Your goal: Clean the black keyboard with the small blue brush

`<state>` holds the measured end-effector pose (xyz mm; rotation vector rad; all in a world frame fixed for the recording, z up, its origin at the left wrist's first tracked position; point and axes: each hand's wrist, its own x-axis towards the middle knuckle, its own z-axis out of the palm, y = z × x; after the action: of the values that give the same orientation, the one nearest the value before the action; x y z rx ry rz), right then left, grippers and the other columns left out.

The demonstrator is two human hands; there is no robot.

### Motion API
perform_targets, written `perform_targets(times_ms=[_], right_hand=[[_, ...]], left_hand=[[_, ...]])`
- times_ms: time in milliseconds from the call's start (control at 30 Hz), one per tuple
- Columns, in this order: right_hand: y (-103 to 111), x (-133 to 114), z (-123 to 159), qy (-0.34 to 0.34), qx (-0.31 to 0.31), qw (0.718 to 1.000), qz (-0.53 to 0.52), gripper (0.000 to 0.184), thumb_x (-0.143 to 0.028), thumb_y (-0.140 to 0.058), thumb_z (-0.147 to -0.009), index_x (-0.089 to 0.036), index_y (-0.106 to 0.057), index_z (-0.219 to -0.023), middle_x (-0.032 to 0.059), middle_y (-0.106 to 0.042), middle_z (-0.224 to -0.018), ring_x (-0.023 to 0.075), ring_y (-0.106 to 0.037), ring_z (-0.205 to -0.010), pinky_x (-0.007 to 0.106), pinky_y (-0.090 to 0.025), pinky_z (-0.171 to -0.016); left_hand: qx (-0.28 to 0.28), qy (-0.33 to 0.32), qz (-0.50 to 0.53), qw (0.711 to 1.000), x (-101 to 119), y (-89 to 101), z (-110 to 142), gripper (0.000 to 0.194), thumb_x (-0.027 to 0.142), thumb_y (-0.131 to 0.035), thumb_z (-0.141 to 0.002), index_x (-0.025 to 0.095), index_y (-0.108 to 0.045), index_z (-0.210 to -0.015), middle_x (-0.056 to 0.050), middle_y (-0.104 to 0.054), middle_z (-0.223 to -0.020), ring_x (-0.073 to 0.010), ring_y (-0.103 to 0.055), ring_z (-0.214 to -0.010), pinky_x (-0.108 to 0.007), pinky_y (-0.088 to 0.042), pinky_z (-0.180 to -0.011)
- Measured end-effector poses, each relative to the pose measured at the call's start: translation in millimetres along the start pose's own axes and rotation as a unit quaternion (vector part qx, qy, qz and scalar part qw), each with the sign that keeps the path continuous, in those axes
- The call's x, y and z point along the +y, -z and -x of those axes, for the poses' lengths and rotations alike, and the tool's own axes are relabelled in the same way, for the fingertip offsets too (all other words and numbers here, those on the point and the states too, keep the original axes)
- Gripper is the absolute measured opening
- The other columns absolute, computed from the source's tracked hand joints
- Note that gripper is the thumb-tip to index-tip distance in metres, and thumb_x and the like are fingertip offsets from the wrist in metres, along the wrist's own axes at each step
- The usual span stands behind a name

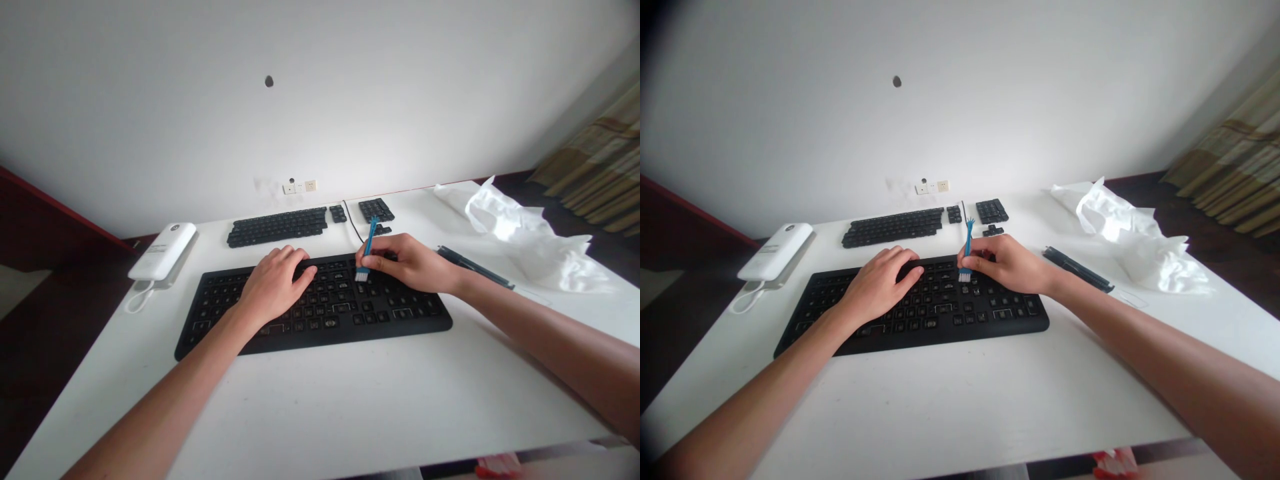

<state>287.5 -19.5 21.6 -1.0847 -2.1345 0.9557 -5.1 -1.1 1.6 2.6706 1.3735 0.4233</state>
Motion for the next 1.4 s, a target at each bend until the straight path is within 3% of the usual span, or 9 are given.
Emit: perform_targets(times_ms=[133,500,1400], right_hand=[[4.4,3.7,-0.8,-0.005,-0.002,1.0,-0.027,0.031,-0.048,-0.064,-0.099,-0.02,-0.076,-0.102,0.0055,-0.076,-0.099,0.0232,-0.068,-0.091,0.034,-0.05,-0.08],[0.4,-3.6,0.9,0.038,-0.007,0.998,0.04,0.027,-0.044,-0.062,-0.101,-0.021,-0.077,-0.103,0.0052,-0.077,-0.101,0.0211,-0.069,-0.09,0.034,-0.052,-0.081],[-4.8,-8.1,0.5,0.014,0.003,1.0,0.014,0.029,-0.045,-0.061,-0.1,-0.021,-0.076,-0.101,0.0044,-0.078,-0.1,0.0214,-0.07,-0.091,0.033,-0.051,-0.083]], left_hand=[[0.004,0.0,0.005,1.0,-0.6,-0.3,0.0,0.026,0.043,-0.047,-0.107,0.023,-0.064,-0.111,-0.006,-0.066,-0.109,-0.0267,-0.062,-0.105,-0.041,-0.051,-0.091],[0.004,0.001,-0.001,1.0,0.7,-0.2,-0.1,0.027,0.043,-0.048,-0.107,0.022,-0.063,-0.111,-0.007,-0.067,-0.108,-0.0269,-0.062,-0.105,-0.043,-0.051,-0.092],[0.003,0.001,0.0,1.0,1.7,1.4,0.3,0.027,0.043,-0.047,-0.108,0.022,-0.064,-0.113,-0.007,-0.067,-0.109,-0.0268,-0.062,-0.104,-0.042,-0.051,-0.092]])
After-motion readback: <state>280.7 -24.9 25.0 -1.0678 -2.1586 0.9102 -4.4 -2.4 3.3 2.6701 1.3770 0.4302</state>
